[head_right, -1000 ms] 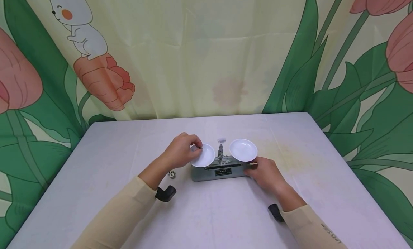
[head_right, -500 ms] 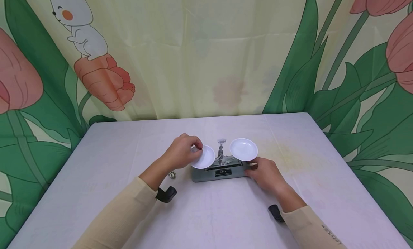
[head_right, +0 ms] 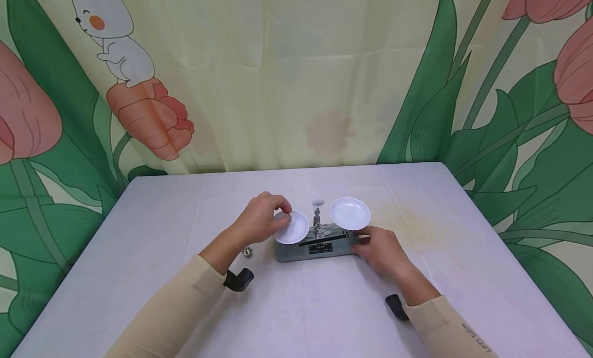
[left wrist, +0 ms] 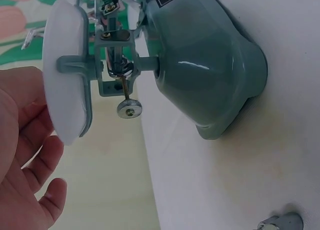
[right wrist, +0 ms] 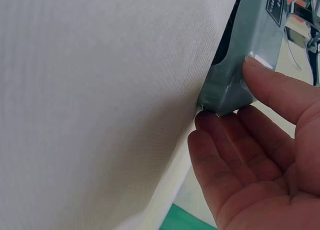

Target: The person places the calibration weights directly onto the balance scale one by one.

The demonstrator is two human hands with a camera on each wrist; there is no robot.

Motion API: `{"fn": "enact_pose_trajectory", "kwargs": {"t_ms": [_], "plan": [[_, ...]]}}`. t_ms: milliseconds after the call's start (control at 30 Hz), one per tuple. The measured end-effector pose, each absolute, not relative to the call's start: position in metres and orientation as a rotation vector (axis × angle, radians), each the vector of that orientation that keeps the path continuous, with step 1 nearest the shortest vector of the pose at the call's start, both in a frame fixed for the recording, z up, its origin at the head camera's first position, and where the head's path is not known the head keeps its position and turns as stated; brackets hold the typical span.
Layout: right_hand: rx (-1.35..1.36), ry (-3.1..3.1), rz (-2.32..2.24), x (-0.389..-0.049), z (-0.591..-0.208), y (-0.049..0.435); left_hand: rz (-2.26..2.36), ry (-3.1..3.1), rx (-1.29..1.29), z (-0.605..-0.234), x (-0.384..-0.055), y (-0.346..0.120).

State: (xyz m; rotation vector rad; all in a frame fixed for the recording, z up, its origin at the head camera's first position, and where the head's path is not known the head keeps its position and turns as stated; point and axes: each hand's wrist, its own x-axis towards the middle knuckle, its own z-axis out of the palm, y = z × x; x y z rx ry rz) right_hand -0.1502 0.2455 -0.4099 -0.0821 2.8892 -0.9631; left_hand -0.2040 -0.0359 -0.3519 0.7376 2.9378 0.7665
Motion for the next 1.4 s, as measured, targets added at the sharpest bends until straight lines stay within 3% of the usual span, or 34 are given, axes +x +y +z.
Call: {"fn": "enact_pose_trajectory", "kwargs": {"t_ms": [667, 1400], "plan": [[-0.085, 2.886, -0.948, -0.151, -0.41, 0.245, 0.944, 2.845, 0.692, -0.347, -0.194, -0.065], [-0.095, 2.893, -0.941, -0.152, -0.41, 0.246, 0.934, 2.787, 0.459, -0.385, -0.169, -0.124]]}}
